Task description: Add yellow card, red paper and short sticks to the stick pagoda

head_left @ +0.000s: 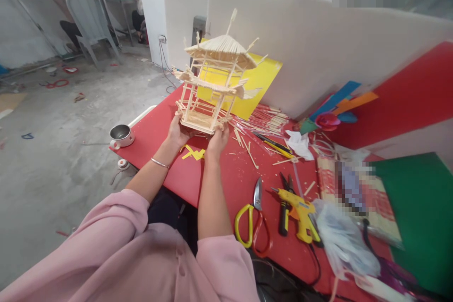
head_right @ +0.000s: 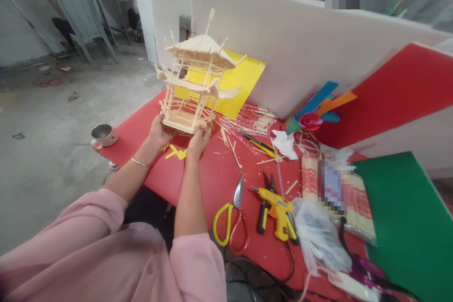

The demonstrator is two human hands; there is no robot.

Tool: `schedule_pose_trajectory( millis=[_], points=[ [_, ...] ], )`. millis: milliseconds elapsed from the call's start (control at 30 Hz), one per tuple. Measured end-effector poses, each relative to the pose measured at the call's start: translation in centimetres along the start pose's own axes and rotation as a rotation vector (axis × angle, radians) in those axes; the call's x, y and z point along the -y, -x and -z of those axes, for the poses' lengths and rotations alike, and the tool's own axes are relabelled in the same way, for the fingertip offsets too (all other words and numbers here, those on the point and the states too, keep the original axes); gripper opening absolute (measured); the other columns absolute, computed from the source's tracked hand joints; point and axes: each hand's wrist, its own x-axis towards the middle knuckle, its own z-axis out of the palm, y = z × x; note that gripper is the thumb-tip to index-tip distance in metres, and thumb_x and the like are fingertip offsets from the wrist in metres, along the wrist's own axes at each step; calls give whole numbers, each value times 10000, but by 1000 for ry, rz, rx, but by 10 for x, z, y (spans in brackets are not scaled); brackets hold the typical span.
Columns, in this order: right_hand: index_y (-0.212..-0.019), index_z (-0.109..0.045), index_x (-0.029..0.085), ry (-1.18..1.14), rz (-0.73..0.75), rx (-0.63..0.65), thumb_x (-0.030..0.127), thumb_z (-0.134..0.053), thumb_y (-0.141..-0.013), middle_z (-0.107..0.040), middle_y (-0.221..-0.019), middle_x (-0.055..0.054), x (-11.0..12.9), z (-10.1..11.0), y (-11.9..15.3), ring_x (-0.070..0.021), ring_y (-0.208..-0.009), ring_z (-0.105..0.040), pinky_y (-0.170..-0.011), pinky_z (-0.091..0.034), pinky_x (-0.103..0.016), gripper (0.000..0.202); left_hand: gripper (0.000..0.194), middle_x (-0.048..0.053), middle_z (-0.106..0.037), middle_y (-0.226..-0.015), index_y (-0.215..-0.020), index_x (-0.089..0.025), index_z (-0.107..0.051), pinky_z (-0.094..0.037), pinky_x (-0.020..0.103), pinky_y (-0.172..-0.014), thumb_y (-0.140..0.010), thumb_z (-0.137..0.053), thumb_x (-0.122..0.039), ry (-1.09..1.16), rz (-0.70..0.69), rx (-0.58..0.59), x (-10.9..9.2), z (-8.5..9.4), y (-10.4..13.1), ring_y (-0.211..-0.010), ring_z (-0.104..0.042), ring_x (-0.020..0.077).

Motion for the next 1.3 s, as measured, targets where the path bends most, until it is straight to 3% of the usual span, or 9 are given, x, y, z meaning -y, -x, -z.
schedule_pose_trajectory(
  millis=[167,333,667,900,1300],
  points=[
    [-1428,-475,185,-31,-11,-24,435,-467,-857,-528,-1503,-139,4,-1,2,-230,-1371,-537,-1132,-452,-439,623,257,96,-763,-887,-1020,-180,-711,-610,464,-917,-856,-535,-272,6,8,17,1,0,0,-982,-731,298],
    [-1425,-498,233,-51,-36,-19,451,-453,-871,-572,-1462,-104,4,1,1,-233,-1328,-569,-1054,-512,-438,597,292,109,-773,-926,-1057,-152,-711,-625,459,-879,-856,-529,-261,-31,-5,14,3,1,-2,-903,-739,279],
    [-1428,-490,236,-154,-116,-42,457,-413,-874,-628,-1365,-84,17,-1,7,-200,-1117,-671,-803,-600,-344,601,196,48,-743,-762,-982,-157,-693,-627,414,-902,-854,-551,-200,-46,-3,38,5,0,4,-833,-746,228],
    [-1399,-505,223,-197,-112,-56,471,-408,-884,-639,-1343,-84,21,-2,10,-207,-1125,-661,-767,-594,-335,579,186,26,-717,-691,-939,-151,-698,-632,414,-874,-878,-529,-200,-32,16,61,4,-2,10,-603,-668,160],
    [-1351,-546,234,-173,-84,-50,442,-409,-870,-665,-1279,-73,27,-2,16,-208,-1093,-670,-739,-598,-333,542,177,25,-693,-679,-920,-161,-681,-631,412,-864,-857,-517,-175,4,45,31,4,-5,15,-584,-647,157]
  ],
)
